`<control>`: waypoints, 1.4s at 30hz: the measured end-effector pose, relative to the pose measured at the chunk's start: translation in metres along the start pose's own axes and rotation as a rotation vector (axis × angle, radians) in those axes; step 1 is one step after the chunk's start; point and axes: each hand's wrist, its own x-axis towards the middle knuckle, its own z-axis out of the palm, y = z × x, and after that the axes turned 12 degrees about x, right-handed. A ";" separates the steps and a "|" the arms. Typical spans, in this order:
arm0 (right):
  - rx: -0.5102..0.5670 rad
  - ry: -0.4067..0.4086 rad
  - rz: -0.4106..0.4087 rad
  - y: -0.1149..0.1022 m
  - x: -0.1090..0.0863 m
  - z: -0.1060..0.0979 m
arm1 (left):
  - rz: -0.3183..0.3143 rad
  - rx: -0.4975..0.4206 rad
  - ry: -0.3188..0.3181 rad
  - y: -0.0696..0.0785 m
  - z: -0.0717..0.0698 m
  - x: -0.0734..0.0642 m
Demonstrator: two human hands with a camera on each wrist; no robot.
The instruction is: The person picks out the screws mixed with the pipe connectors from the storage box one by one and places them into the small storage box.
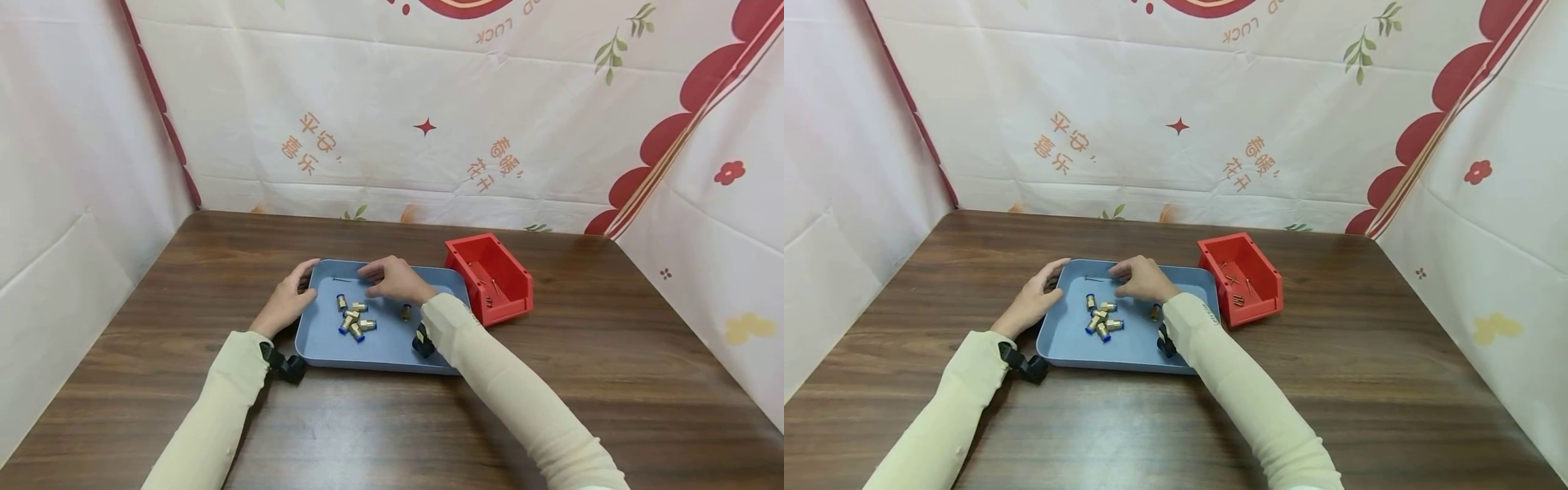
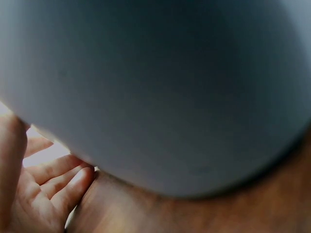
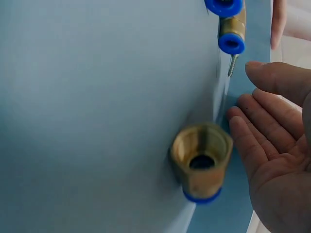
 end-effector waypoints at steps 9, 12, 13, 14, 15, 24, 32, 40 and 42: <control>-0.023 0.007 -0.046 -0.005 0.008 0.011 | -0.004 0.003 0.001 0.002 0.000 0.000; -0.028 0.016 -0.058 -0.007 0.011 0.015 | -0.011 -0.005 -0.004 0.001 0.001 0.000; -0.031 0.019 -0.062 -0.007 0.012 0.016 | -0.012 -0.007 -0.006 0.001 0.001 0.000; -0.036 0.022 -0.066 -0.008 0.013 0.018 | -0.013 -0.008 -0.007 0.001 0.002 0.001; -0.042 0.023 -0.069 -0.008 0.013 0.019 | -0.012 -0.009 -0.008 0.001 0.002 0.001; -0.116 0.057 -0.084 -0.013 0.019 0.027 | 0.006 -0.022 -0.005 0.000 0.003 0.000; -0.187 0.079 -0.093 -0.014 0.025 0.035 | 0.002 -0.005 0.004 -0.001 0.001 -0.001; -0.203 0.106 -0.090 -0.018 0.024 0.039 | 0.010 -0.005 0.004 0.001 0.001 -0.001; -0.205 0.112 -0.093 -0.019 0.024 0.038 | 0.014 -0.009 0.005 0.002 0.001 -0.001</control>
